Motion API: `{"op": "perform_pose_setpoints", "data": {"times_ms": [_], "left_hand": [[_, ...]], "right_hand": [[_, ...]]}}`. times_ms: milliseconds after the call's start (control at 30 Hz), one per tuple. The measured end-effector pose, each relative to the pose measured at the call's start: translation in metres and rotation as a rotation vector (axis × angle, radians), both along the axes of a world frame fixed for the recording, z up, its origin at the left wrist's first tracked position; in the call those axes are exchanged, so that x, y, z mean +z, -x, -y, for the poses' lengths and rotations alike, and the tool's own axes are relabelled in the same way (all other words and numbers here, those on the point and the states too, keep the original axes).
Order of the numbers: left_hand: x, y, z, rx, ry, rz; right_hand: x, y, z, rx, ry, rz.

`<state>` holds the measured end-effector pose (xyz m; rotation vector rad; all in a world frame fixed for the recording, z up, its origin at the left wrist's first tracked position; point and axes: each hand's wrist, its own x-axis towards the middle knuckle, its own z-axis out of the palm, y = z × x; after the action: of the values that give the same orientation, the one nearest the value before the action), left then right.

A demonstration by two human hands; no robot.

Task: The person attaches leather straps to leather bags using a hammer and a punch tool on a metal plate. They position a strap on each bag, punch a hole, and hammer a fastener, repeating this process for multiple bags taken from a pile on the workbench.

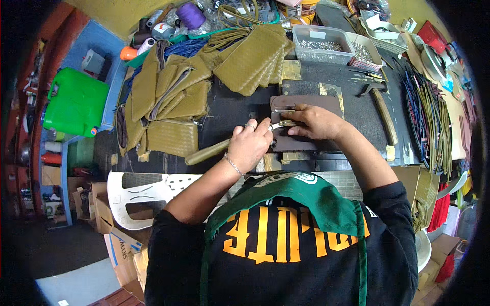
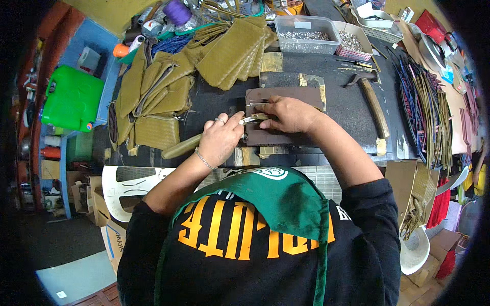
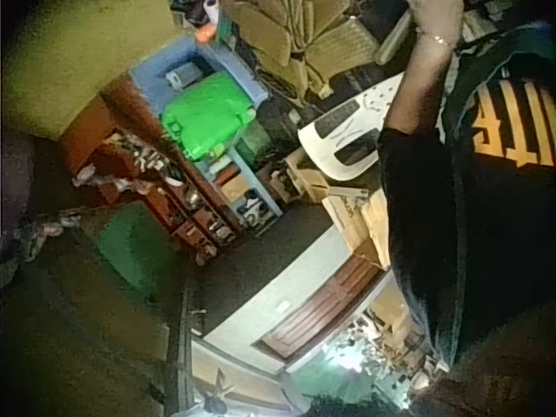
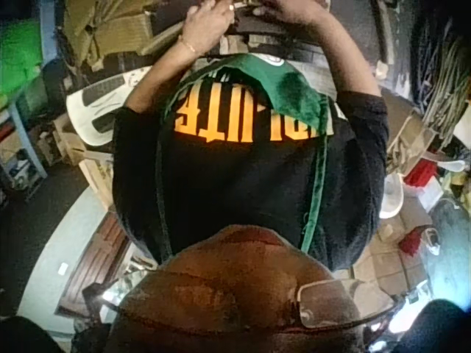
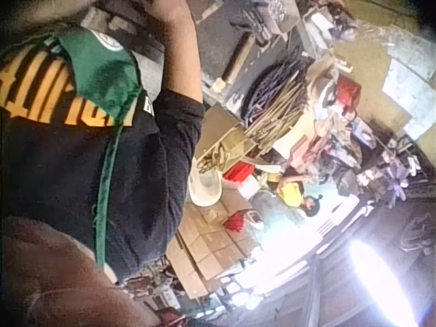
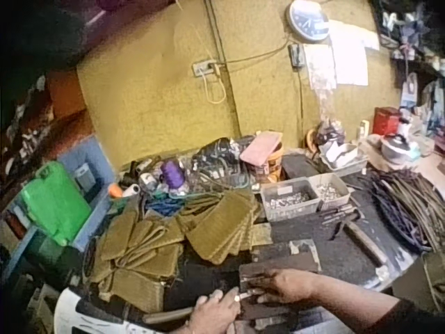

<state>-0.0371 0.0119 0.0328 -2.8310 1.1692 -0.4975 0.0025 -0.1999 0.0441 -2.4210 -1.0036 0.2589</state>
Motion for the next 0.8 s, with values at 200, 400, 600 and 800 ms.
{"op": "perform_pose_setpoints", "data": {"times_ms": [200, 400, 600, 800], "left_hand": [[-0.003, 0.000, -0.001, -0.008, -0.014, 0.028], [0.002, -0.015, -0.008, -0.086, -0.084, 0.074], [-0.005, -0.022, -0.010, -0.091, -0.055, 0.009], [0.006, -0.028, -0.009, -0.125, 0.254, -0.280]], "right_hand": [[-0.004, -0.003, 0.004, 0.026, -0.102, -0.036], [-0.010, -0.003, 0.000, 0.011, 0.066, -0.061], [-0.010, -0.001, -0.001, -0.002, 0.057, -0.092], [-0.011, -0.002, -0.002, -0.042, 0.017, -0.108]]}}
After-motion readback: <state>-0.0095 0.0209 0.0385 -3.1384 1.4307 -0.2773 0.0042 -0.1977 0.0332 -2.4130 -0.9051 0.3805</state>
